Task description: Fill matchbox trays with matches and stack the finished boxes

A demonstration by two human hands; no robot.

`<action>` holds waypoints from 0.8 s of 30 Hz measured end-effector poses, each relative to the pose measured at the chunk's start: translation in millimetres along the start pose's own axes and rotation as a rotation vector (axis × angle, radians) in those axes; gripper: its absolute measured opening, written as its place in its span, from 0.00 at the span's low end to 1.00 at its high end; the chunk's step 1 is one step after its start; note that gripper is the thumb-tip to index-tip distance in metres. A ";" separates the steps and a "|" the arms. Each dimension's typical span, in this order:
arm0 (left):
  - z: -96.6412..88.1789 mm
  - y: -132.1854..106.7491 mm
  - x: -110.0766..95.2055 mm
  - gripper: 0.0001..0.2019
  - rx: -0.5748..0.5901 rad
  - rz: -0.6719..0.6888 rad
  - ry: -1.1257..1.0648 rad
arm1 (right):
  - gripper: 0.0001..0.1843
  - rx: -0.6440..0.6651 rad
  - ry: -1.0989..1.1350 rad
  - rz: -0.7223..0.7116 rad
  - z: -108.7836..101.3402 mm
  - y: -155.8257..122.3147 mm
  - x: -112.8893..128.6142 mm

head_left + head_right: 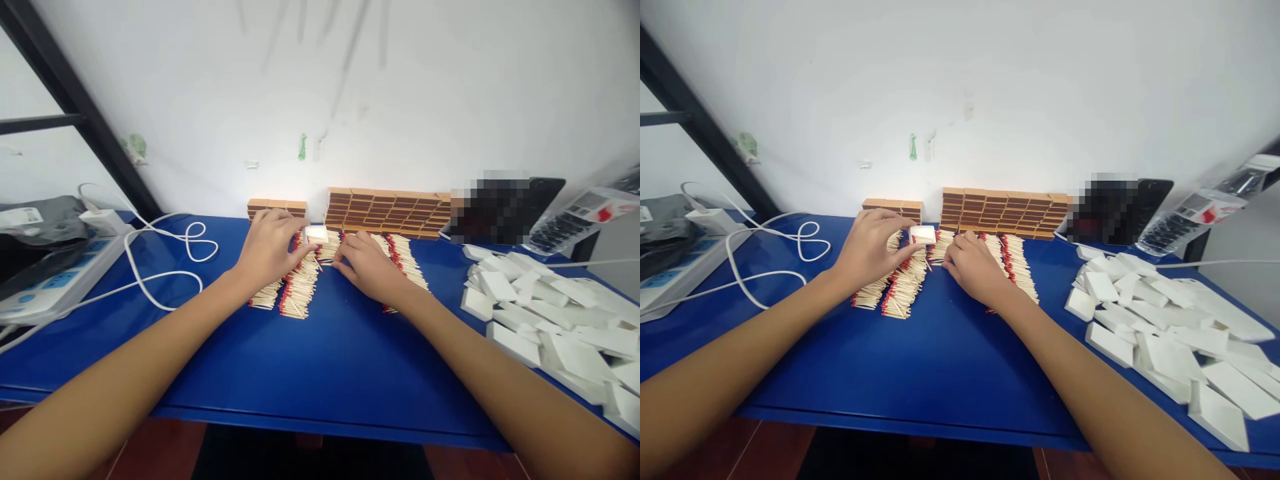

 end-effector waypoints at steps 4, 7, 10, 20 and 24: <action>0.2 -0.1 -0.5 0.15 0.002 0.011 -0.003 | 0.09 0.024 -0.042 -0.042 0.2 -1.9 -2.6; 1.8 -0.9 -0.1 0.15 0.009 0.020 -0.006 | 0.11 0.003 -0.057 -0.082 -7.3 -4.2 -5.4; 4.0 -2.7 -1.2 0.15 0.026 0.042 -0.015 | 0.11 -0.115 -0.048 -0.069 -23.2 -5.4 -8.7; 7.8 -11.0 -23.9 0.17 0.083 0.114 -0.120 | 0.10 -0.237 -0.056 -0.057 -31.3 -2.6 19.8; 8.1 -11.4 -23.2 0.19 0.058 0.114 -0.129 | 0.10 -0.299 0.045 -0.049 -32.6 -3.2 26.2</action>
Point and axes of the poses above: each hand's wrist, its own y-axis towards the middle knuckle, its own z-axis out of the palm, x = y × z, the point moved 3 cm from there along y, towards the middle knuckle, and after that the axes turned 10 degrees about -x, right-handed, at the moved point
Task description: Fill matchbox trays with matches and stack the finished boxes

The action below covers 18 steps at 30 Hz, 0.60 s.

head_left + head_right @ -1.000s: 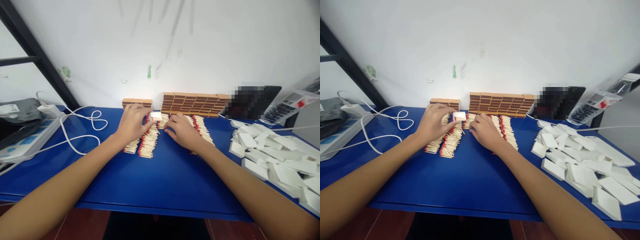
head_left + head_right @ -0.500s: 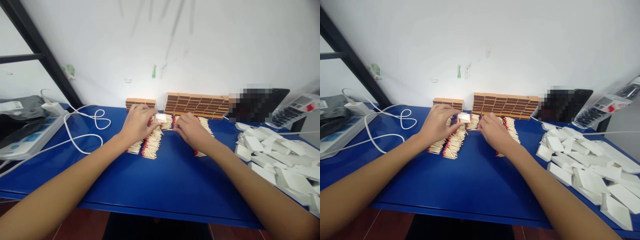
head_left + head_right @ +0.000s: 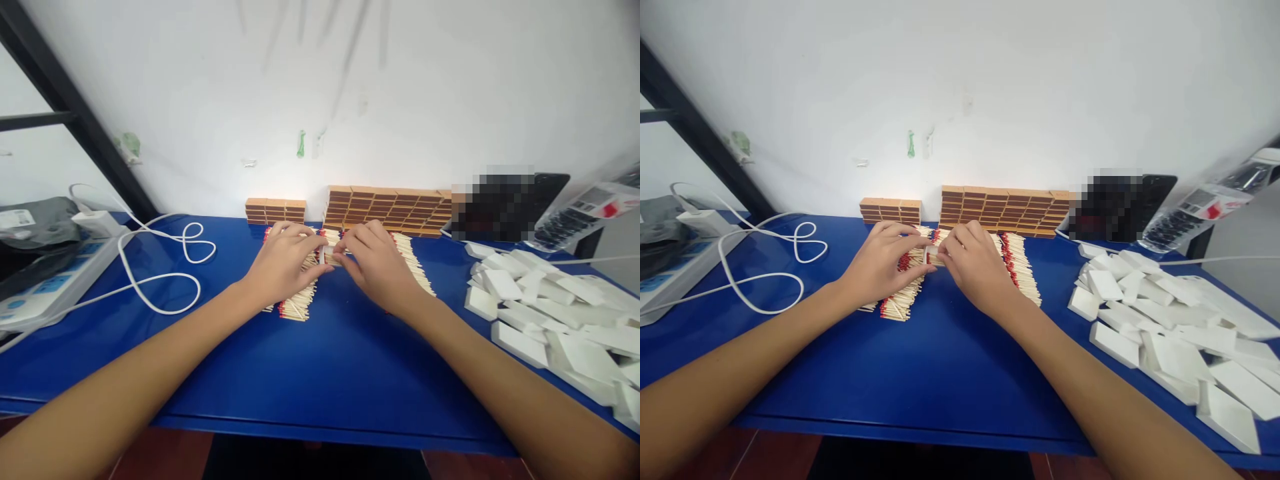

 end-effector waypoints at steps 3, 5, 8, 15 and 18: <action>-2.1 1.6 4.7 0.19 -0.028 -0.026 0.032 | 0.09 -0.071 0.052 0.051 -3.4 -0.4 -6.4; -4.4 3.1 9.6 0.17 -0.049 -0.072 0.070 | 0.08 -0.085 0.060 0.087 -2.4 -2.2 -13.4; -7.7 4.7 18.0 0.16 -0.090 -0.149 0.122 | 0.09 -0.003 0.048 0.083 6.6 -7.7 -20.1; -7.4 4.5 24.3 0.16 -0.113 -0.167 0.131 | 0.12 0.175 0.054 0.035 26.4 -15.3 -20.4; -7.8 5.2 22.5 0.15 -0.106 -0.160 0.132 | 0.12 0.191 0.044 0.032 27.6 -13.7 -21.1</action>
Point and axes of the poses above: each hand's wrist, its own y-axis towards the middle knuckle, its own z-axis out of the palm, x = y × z, the point moved 3 cm from there along y, towards the middle knuckle, and after that the axes turned 10 degrees about -x, right-handed, at the moved point
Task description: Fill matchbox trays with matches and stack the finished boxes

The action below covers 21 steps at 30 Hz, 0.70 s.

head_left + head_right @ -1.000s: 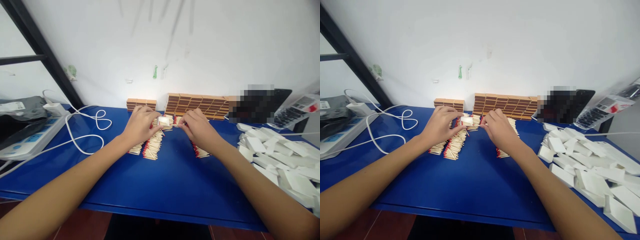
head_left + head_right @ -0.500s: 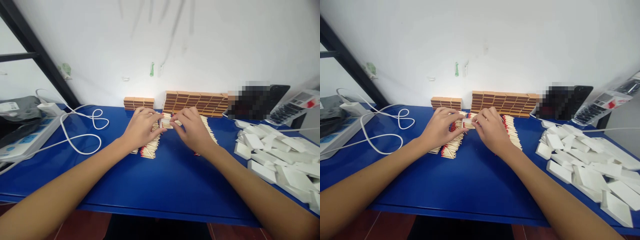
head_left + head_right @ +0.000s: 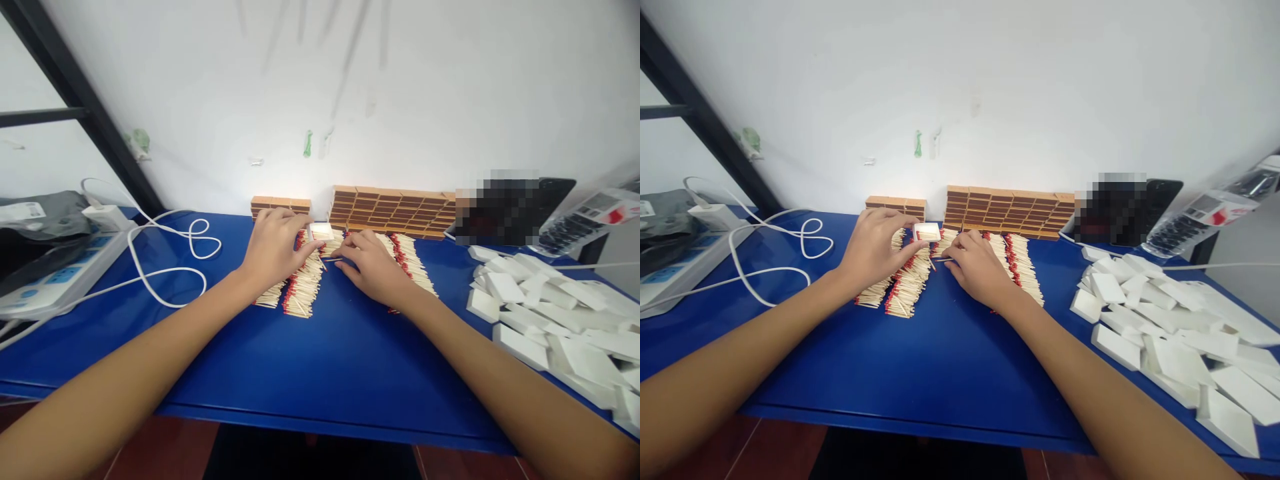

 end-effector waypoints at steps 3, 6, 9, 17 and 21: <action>-1.1 0.6 -1.5 0.15 0.010 -0.001 0.004 | 0.12 0.009 -0.002 -0.004 0.1 1.3 -0.7; -1.6 0.5 -2.1 0.15 0.012 -0.003 0.003 | 0.10 0.010 0.008 -0.010 0.0 2.0 -1.2; -1.2 -0.2 -2.1 0.16 0.010 0.001 0.009 | 0.09 -0.003 0.007 -0.010 -1.2 2.4 -2.2; -1.0 -0.7 -2.1 0.15 0.011 0.009 -0.005 | 0.07 0.020 0.009 0.003 -3.1 1.7 -4.1; -1.2 -0.6 -2.8 0.15 0.021 0.014 -0.003 | 0.06 0.038 0.026 0.015 -5.8 0.5 -3.3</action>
Point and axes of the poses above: each hand's wrist, its own y-axis towards the middle knuckle, its own z-axis out of the palm, x = y × z, the point moved 3 cm from there along y, towards the middle knuckle, and after that the axes turned 10 degrees about -x, right-handed, at the moved point
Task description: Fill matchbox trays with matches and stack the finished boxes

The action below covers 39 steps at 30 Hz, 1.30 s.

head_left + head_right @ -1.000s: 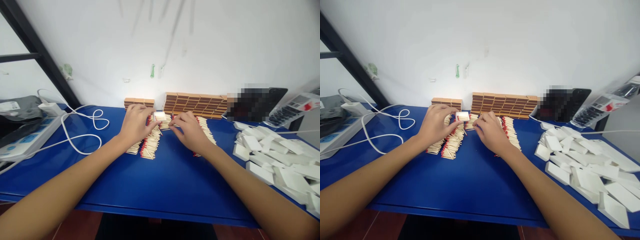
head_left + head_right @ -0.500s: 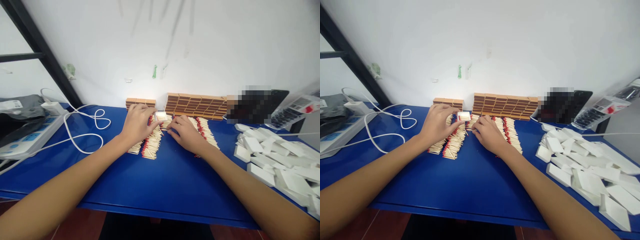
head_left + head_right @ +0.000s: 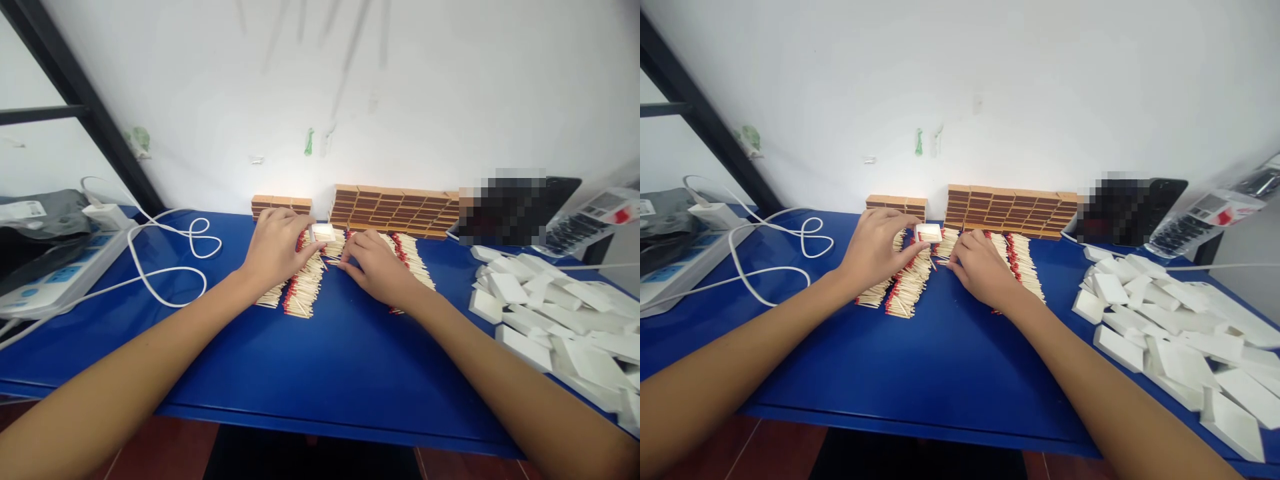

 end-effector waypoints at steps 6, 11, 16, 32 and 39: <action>1.1 -0.5 1.1 0.15 -0.009 0.012 -0.003 | 0.04 0.008 0.000 0.034 -3.2 -2.0 0.0; 1.3 -0.2 1.0 0.16 -0.004 0.021 0.012 | 0.06 0.033 0.012 0.063 1.7 -3.7 -2.2; 2.5 -1.6 0.0 0.16 0.046 0.004 0.013 | 0.06 0.044 0.042 0.063 -3.3 -3.4 -6.5; 5.1 -9.7 -22.9 0.19 0.078 0.144 -0.157 | 0.02 -0.334 -0.013 -0.026 -25.2 1.9 18.7; 0.8 -3.1 -10.0 0.17 0.037 0.045 -0.080 | 0.04 -0.345 0.025 0.025 -26.4 1.6 7.5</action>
Point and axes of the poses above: each hand's wrist, its own y-axis towards the middle knuckle, its own z-axis out of the palm, x = y × z, the point moved 3 cm from there along y, towards the middle knuckle, and after that the axes turned 10 degrees about -x, right-handed, at the moved point
